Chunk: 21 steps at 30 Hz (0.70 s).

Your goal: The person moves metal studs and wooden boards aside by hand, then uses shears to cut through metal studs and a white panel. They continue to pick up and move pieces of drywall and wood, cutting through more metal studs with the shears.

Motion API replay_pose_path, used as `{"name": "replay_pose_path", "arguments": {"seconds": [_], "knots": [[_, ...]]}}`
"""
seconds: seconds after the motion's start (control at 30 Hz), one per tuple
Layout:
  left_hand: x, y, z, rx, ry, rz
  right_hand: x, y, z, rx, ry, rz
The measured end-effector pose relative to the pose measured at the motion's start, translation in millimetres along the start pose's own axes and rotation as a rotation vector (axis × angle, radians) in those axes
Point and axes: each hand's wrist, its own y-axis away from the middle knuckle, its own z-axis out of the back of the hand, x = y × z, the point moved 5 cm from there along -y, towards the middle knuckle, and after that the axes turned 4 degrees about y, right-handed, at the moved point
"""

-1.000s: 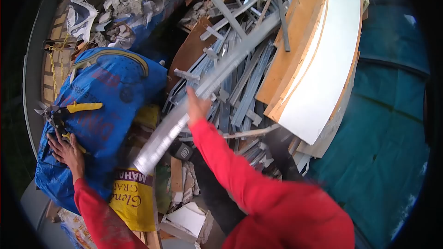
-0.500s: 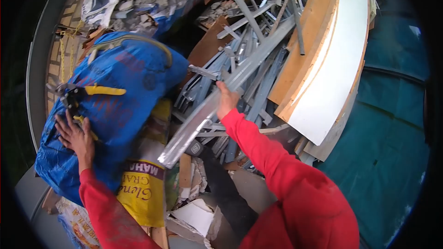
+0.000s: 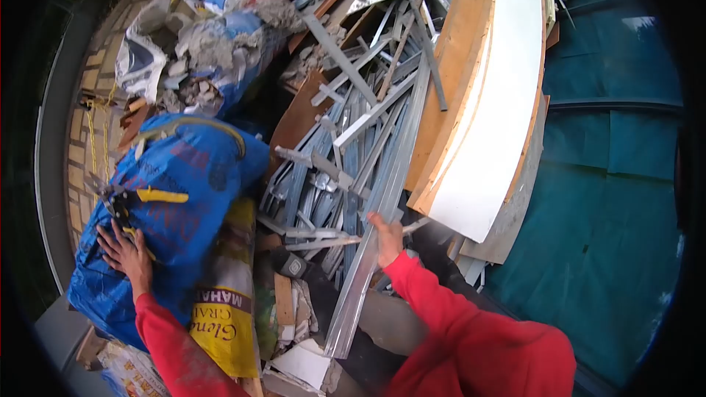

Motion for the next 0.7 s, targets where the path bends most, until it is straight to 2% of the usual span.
{"name": "replay_pose_path", "arguments": {"seconds": [0.07, 0.17, 0.27, 0.37, 0.4, 0.53, 0.57, 0.67, 0.7], "knots": [[-2.6, -2.6, 0.2, -0.026, 0.005, -0.023, 1.2, -9.5, -1.0, 0.04, -0.022, -0.031], [-3.8, -1.9, 0.2, 0.041, -0.001, 0.039, 6.4, -7.2, 10.5, 0.049, -0.034, -0.124], [4.6, -3.8, -7.7, 0.04, -0.025, 0.059, 29.0, 5.4, 19.9, 0.073, -0.049, -0.07], [1.8, -5.0, -6.3, -0.002, 0.02, 0.054, 27.2, -1.6, 44.1, 0.13, -0.105, -0.15], [2.8, -4.8, -8.0, -0.022, -0.032, 0.045, 39.4, 13.1, 37.3, 0.131, -0.152, -0.238], [-10.1, -2.6, 2.3, -0.001, -0.01, 0.064, 47.4, 18.8, 3.4, 0.126, -0.28, -0.249], [-15.2, -1.6, 7.5, -0.012, -0.002, 0.046, 48.1, 13.2, -6.7, 0.285, -0.355, -0.217], [-21.2, -0.3, 14.5, -0.031, -0.019, 0.012, 66.4, 17.6, -50.3, 0.328, -0.524, -0.192], [-23.4, -0.8, 17.5, 0.003, -0.009, 0.039, 69.6, 10.2, -66.3, 0.424, -0.554, -0.163]]}}
